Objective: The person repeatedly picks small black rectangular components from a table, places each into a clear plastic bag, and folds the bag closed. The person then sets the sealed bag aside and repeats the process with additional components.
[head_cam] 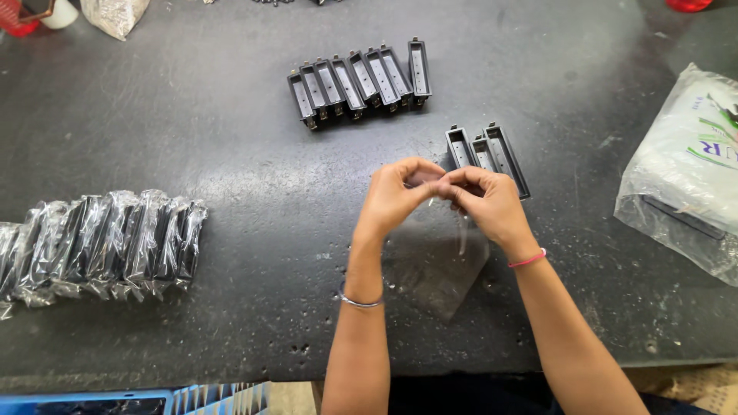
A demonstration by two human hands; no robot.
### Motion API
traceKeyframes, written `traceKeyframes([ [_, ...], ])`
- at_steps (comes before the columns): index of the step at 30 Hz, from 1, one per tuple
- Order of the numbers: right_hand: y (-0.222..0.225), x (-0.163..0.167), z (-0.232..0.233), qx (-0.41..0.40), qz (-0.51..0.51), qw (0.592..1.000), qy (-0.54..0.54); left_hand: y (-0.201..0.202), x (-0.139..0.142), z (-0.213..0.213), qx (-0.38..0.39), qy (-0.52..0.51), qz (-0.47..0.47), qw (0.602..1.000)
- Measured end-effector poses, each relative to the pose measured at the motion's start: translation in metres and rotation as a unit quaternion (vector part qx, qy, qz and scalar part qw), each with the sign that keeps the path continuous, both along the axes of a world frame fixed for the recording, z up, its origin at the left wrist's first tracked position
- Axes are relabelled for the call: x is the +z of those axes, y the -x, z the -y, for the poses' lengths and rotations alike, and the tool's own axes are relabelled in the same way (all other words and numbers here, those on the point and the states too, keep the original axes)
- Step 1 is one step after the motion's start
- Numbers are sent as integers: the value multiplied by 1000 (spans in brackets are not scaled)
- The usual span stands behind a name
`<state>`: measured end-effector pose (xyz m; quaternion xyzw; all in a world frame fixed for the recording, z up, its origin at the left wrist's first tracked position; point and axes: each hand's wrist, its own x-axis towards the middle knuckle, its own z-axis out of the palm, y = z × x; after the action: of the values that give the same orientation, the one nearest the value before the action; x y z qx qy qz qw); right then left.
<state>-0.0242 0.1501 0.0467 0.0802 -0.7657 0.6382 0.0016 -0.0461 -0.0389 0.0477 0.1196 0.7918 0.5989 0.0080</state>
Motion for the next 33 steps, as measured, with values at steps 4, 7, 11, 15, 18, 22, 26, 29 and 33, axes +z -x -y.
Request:
traceKeyframes([
  [4, -1, 4, -3, -55, -31, 998, 3, 3, -5, -11, 70, -79, -38, 994],
  [7, 1, 3, -7, -62, -45, 995, 57, 6, -9, -13, 76, -98, -43, 991],
  [11, 2, 0, -3, -103, -69, 992, 38, 2, -9, -25, 118, -84, -70, 987],
  [15, -2, -1, 1, -138, -114, 983, -37, -7, -6, -39, 151, -23, -110, 982],
  [18, -4, -2, 3, -147, -109, 981, -62, -11, -4, -45, 156, 16, -139, 978],
  [22, -3, -4, 2, -165, -83, 981, -62, -13, -1, -49, 143, 23, -101, 984],
  [26, 4, -3, -5, -86, -84, 989, 90, -10, 2, -43, 132, -59, -159, 977],
  [29, 6, -4, -7, -40, -47, 990, 125, -9, 3, -39, 136, -90, -108, 981],
  [33, 3, -6, -5, -95, -70, 993, 30, -11, 2, -43, 125, -54, -133, 982],
])
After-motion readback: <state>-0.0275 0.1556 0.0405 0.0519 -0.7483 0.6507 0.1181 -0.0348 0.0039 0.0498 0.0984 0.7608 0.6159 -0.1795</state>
